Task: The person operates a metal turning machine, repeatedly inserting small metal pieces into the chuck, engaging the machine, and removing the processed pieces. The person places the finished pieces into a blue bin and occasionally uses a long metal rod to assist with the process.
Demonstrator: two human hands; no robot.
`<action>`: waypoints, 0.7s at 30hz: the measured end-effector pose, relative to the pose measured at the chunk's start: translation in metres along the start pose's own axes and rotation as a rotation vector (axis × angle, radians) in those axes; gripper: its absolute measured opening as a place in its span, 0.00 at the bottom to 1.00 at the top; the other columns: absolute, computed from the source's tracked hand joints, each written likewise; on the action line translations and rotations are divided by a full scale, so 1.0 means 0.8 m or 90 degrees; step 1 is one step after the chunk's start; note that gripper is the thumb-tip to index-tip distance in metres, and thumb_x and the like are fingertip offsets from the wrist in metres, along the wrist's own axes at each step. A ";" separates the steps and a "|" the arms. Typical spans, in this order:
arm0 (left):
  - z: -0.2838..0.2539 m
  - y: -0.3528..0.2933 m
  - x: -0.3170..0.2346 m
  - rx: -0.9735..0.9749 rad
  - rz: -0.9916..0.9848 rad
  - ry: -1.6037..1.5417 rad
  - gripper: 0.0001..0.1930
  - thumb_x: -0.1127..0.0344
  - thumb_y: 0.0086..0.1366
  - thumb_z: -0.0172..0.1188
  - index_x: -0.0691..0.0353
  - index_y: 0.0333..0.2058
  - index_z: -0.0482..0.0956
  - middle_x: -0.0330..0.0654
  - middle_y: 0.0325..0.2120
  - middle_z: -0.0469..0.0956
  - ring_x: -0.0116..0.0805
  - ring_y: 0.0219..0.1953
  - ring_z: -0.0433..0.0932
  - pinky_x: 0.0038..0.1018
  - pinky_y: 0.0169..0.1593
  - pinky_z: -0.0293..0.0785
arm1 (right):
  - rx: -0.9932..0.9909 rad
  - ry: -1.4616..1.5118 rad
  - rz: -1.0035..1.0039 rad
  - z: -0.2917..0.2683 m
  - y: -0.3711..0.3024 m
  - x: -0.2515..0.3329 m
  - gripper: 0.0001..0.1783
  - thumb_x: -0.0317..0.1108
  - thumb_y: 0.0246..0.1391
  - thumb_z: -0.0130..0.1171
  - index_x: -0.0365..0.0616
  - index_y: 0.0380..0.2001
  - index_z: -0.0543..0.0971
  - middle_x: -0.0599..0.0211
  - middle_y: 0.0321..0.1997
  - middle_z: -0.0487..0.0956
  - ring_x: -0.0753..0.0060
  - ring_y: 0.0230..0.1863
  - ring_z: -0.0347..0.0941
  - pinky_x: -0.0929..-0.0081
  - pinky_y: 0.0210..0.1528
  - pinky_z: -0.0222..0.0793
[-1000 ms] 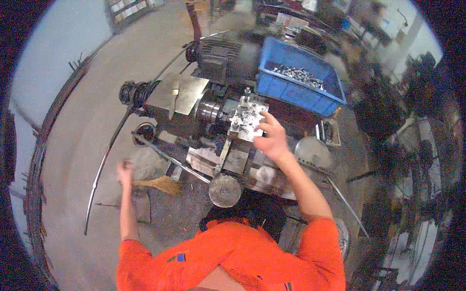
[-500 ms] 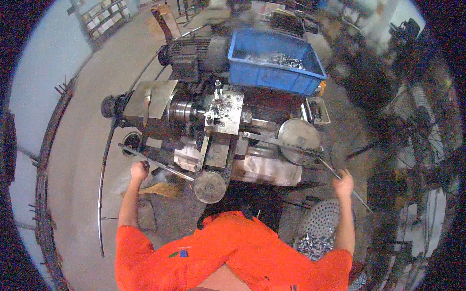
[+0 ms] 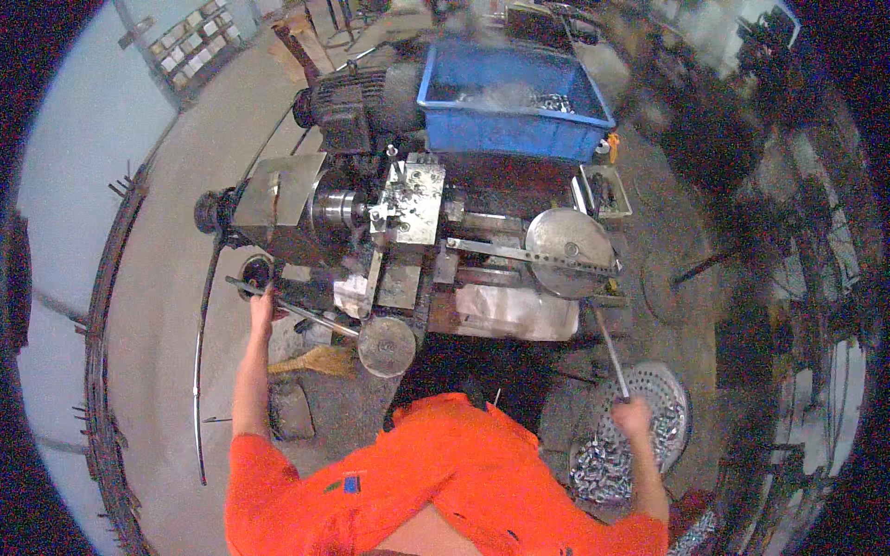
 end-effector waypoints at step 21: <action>0.003 -0.015 -0.020 0.026 -0.058 0.079 0.22 0.53 0.58 0.46 0.72 0.26 0.69 0.48 0.12 0.72 0.40 0.11 0.74 0.28 0.13 0.70 | -0.048 0.267 -0.064 0.043 -0.040 0.031 0.16 0.32 0.32 0.53 0.37 0.30 0.74 0.64 0.15 0.70 0.71 0.17 0.65 0.71 0.22 0.62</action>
Point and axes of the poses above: each hand's wrist, its own y-axis towards the middle knuckle, its own z-axis out of the palm, x = y × z, the point moved 4 cm from there along y, towards the middle knuckle
